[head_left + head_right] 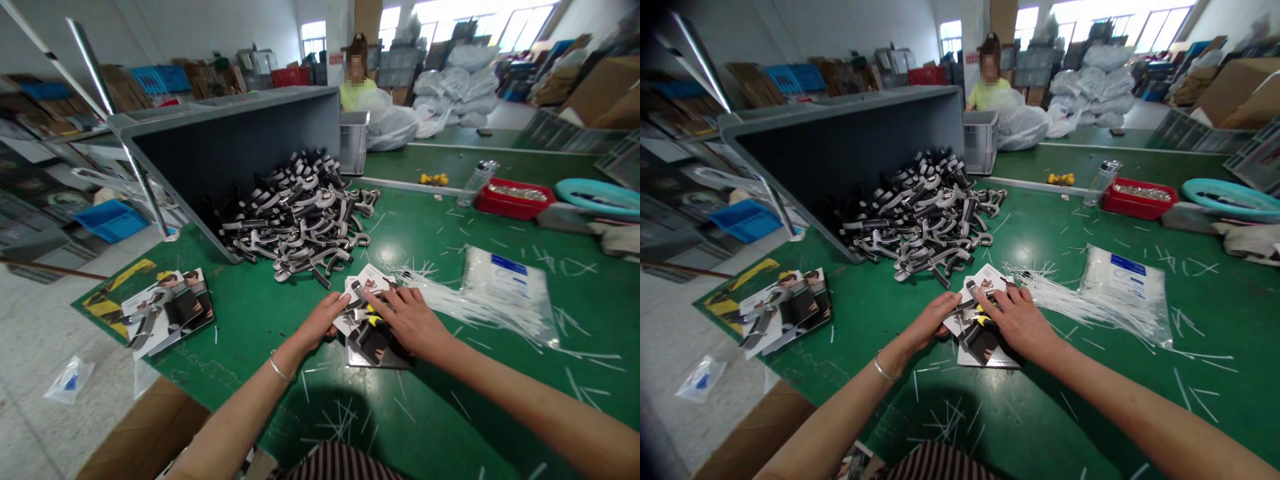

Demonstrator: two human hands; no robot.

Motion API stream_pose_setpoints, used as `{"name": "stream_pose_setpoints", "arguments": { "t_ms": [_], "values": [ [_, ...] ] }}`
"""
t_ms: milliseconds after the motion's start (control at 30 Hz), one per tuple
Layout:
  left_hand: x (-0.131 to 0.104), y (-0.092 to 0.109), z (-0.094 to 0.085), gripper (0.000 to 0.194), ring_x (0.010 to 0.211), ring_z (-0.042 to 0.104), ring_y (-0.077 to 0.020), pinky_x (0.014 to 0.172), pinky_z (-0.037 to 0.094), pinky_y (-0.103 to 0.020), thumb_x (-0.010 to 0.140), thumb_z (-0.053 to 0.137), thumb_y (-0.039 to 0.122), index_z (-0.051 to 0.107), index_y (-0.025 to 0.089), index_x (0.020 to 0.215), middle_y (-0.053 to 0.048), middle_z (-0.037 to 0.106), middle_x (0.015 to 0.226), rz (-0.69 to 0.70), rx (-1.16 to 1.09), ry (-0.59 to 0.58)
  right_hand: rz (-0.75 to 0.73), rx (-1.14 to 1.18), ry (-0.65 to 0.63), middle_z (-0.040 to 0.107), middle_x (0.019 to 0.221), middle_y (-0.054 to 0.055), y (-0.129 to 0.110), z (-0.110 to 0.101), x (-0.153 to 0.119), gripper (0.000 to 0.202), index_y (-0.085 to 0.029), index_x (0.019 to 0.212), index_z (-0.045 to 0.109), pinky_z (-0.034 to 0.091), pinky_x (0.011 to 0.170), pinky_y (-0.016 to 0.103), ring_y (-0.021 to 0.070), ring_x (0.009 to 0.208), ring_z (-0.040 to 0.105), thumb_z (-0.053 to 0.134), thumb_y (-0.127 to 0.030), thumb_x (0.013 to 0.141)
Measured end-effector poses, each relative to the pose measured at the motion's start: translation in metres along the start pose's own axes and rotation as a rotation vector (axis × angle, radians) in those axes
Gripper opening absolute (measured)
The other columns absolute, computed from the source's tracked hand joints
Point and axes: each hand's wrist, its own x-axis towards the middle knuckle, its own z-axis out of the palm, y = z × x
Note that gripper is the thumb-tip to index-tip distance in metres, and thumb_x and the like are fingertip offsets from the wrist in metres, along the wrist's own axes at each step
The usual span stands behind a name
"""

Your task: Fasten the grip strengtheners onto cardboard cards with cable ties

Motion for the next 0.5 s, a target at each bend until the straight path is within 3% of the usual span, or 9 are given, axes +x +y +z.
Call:
{"name": "stream_pose_setpoints", "arguments": {
  "t_ms": [167,333,400,500],
  "values": [
    [-0.005,-0.004,0.004,0.045,0.039,0.037,-0.0047,0.035,0.021,-0.017,0.08,0.063,0.06,0.054,0.017,0.091,0.006,0.049,0.059,0.019,0.012,0.017,-0.147,0.193,0.02,0.063,0.095,0.011,0.005,0.008,-0.009,0.076,-0.017,0.156,0.021,0.049,0.086,0.042,0.0273,0.092,0.059,0.05,-0.016,0.086],
    [-0.045,-0.009,0.009,0.042,0.05,0.047,-0.0088,0.044,0.033,-0.019,0.077,0.068,0.056,0.058,0.017,0.091,0.001,0.057,0.068,0.049,0.15,0.107,-0.227,0.417,0.037,0.066,0.102,0.012,0.0,0.021,-0.029,0.077,-0.025,0.156,0.018,0.056,0.078,0.042,0.028,0.089,0.065,0.05,-0.018,0.086],
    [-0.064,-0.013,0.009,0.04,0.062,0.054,-0.0121,0.053,0.039,-0.021,0.077,0.069,0.054,0.062,0.017,0.09,-0.002,0.062,0.078,0.072,0.216,0.174,-0.237,0.519,0.033,0.068,0.104,0.011,-0.012,0.014,-0.038,0.078,-0.029,0.156,0.02,0.058,0.079,0.042,0.0281,0.089,0.067,0.051,-0.018,0.085],
    [-0.091,-0.016,-0.002,0.043,0.067,0.055,-0.0129,0.056,0.042,-0.021,0.079,0.066,0.054,0.064,0.016,0.098,-0.003,0.064,0.084,0.018,0.166,0.246,-0.258,0.705,-0.045,0.07,0.109,0.009,-0.045,-0.017,-0.057,0.075,-0.034,0.153,0.027,0.058,0.077,0.039,0.0258,0.09,0.068,0.054,-0.02,0.085]
  ]
}}
